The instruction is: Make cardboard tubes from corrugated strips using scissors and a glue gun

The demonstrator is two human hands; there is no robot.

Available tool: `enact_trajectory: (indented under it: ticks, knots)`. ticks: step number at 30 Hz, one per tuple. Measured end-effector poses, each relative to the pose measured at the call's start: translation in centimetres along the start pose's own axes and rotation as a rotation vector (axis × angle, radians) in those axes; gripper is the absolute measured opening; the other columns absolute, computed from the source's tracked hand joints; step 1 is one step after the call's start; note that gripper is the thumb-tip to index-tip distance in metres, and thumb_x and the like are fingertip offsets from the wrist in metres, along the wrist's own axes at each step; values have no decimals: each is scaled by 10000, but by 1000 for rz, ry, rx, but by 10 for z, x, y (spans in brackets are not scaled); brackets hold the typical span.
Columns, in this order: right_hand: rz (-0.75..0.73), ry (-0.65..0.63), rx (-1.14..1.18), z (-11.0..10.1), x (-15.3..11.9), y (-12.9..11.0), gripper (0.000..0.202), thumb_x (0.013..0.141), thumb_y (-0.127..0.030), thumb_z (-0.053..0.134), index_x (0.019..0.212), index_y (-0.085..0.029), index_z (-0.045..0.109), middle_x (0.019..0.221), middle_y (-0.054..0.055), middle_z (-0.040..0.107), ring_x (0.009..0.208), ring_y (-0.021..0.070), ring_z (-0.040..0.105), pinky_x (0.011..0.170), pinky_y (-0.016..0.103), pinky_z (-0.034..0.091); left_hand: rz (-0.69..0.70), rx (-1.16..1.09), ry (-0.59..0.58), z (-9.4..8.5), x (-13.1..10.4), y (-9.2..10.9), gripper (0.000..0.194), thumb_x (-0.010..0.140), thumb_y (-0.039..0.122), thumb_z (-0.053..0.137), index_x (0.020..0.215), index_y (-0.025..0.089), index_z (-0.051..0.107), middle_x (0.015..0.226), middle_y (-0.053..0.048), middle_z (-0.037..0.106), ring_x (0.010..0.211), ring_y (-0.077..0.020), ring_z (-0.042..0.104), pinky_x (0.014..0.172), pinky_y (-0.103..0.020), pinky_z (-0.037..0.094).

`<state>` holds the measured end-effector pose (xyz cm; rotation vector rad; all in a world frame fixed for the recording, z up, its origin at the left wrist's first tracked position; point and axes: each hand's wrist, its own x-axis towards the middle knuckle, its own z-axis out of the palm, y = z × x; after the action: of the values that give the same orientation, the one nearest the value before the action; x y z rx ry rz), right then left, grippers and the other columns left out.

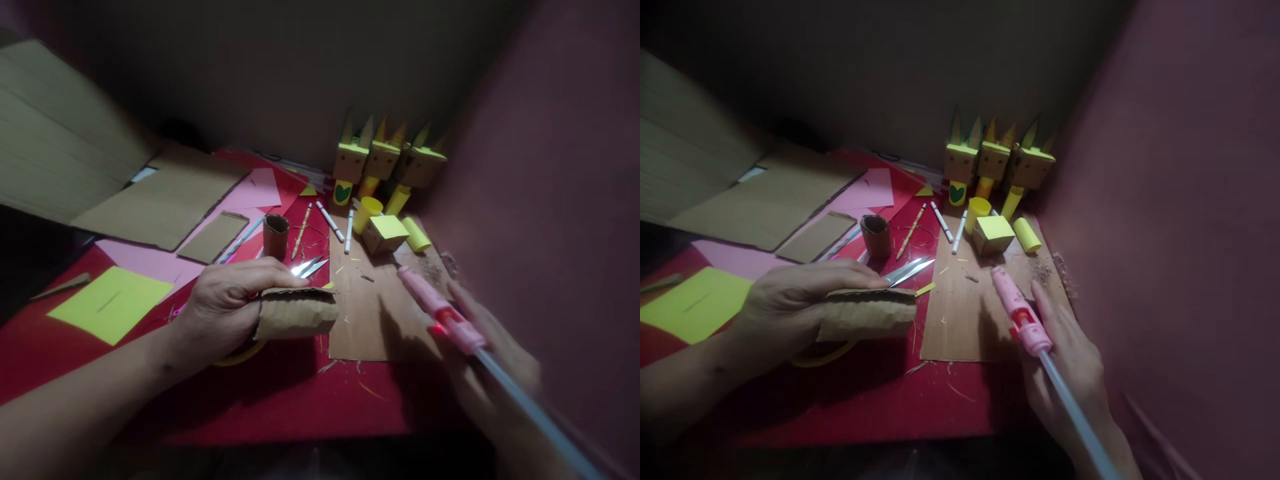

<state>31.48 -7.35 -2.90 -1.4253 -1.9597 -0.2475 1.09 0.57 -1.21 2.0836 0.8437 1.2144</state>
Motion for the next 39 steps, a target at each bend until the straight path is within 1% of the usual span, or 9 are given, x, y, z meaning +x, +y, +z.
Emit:
enact_trajectory:
  ticks: [3, 8, 14, 20, 23, 25, 29, 31, 39]
  knots:
    - [-138, -19, -345, 10, -1, 19, 561, 891, -144, 487, 1435, -103, 359, 1072, 192, 655, 1017, 344, 621, 814, 448, 532, -78, -73, -15, 0, 2, 4, 126, 761, 124, 697, 844, 202, 750, 784, -7, 746, 681, -126, 696, 602, -174, 529]
    - [-113, -114, -649, 20, -5, 41, 602, 906, -278, 476, 1437, -57, 299, 878, 166, 616, 744, 299, 551, 601, 387, 516, -171, -170, -35, -1, 3, 9, 127, 777, 130, 663, 817, 206, 757, 767, -10, 737, 686, -134, 686, 605, -184, 525]
    - [16, -261, -693, 17, -1, 55, 642, 848, -156, 462, 1442, -28, 256, 887, 173, 566, 780, 304, 475, 657, 410, 490, -213, -180, -47, -3, 0, 7, 155, 784, 142, 639, 856, 204, 762, 782, -30, 731, 711, -154, 670, 615, -214, 531]
    - [51, -338, -491, 14, -1, 57, 735, 769, -88, 450, 1464, -32, 215, 1027, 227, 547, 882, 329, 492, 734, 485, 477, -279, -207, -43, -5, 3, 11, 161, 759, 107, 622, 800, 191, 753, 764, -31, 724, 694, -159, 659, 610, -227, 525]
    - [85, -266, -398, 6, 8, 36, 622, 777, -83, 450, 1396, -98, 385, 1125, 221, 543, 1052, 382, 475, 822, 553, 456, -330, -249, -41, -5, 5, 14, 165, 724, 87, 631, 780, 186, 750, 763, -30, 726, 690, -161, 661, 605, -231, 526]
    - [56, -162, -189, 3, 19, 9, 475, 846, -146, 467, 1321, -147, 475, 1179, 190, 543, 1114, 349, 482, 890, 525, 454, -364, -306, -38, -5, 6, 15, 152, 713, 97, 641, 765, 188, 752, 756, -26, 724, 669, -154, 655, 585, -223, 518]
    - [60, -274, 366, 8, 43, -53, 445, 860, -168, 566, 1297, -222, 497, 1159, 98, 599, 949, 204, 599, 822, 366, 526, -431, -397, -46, -2, 4, 16, 137, 693, 117, 652, 746, 181, 760, 738, -32, 721, 643, -150, 651, 555, -209, 502]
    - [38, -239, 527, 16, 52, -72, 419, 835, -157, 605, 1244, -225, 539, 1089, 72, 636, 878, 176, 601, 773, 335, 533, -446, -434, -69, 0, 3, 17, 146, 676, 113, 658, 750, 179, 766, 728, -35, 724, 643, -157, 657, 556, -213, 506]
    - [-64, -7, 660, 35, 53, -87, 202, 800, -71, 564, 936, -165, 680, 791, 57, 650, 740, 170, 611, 660, 316, 529, -406, -461, -128, 3, -1, 19, 186, 676, 95, 655, 759, 209, 777, 725, -21, 723, 642, -143, 650, 559, -199, 504]
